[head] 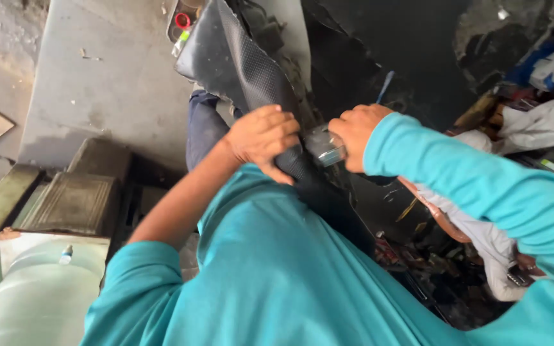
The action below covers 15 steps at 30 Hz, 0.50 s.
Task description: The recorder is applying new leather or vinyl upholstery to a motorcycle seat frame using a heavy-duty manual stapler and a knife.
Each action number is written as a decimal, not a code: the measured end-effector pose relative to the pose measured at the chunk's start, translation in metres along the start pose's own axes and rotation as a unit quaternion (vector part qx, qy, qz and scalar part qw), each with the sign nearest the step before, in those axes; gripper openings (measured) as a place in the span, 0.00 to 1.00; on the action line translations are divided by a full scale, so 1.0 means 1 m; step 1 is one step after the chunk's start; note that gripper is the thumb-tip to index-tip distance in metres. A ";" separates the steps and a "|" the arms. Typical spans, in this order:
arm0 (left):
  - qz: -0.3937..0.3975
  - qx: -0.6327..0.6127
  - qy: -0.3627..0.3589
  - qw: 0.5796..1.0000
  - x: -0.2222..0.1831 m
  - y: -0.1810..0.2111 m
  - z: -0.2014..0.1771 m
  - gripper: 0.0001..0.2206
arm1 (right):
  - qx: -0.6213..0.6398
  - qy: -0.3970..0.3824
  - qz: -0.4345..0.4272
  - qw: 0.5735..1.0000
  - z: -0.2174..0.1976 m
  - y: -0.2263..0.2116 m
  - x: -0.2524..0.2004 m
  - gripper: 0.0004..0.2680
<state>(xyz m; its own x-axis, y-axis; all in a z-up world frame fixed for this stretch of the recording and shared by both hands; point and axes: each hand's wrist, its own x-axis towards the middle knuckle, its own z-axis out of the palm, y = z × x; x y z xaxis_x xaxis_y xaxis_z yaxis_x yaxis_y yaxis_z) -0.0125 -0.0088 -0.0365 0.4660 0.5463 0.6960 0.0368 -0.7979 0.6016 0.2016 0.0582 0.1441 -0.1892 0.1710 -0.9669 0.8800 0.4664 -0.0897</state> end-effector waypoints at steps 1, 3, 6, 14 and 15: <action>0.014 -0.004 -0.040 0.999 -0.002 -0.001 -0.002 0.40 | 0.036 0.027 -0.034 0.998 0.022 0.010 -0.002 0.11; 0.005 0.006 -0.024 1.000 0.000 -0.002 -0.009 0.42 | 0.068 0.098 -0.097 0.988 0.040 0.014 -0.007 0.16; 0.003 0.029 0.002 1.000 0.006 -0.002 -0.012 0.45 | 0.098 0.140 -0.092 0.981 0.025 0.005 -0.019 0.17; 0.020 0.053 -0.001 0.998 0.019 -0.016 -0.020 0.45 | 0.072 0.066 -0.054 0.994 -0.012 -0.008 0.007 0.13; 0.028 0.041 -0.010 0.999 0.019 -0.020 -0.021 0.44 | 0.047 0.039 -0.048 0.997 -0.019 -0.010 0.011 0.14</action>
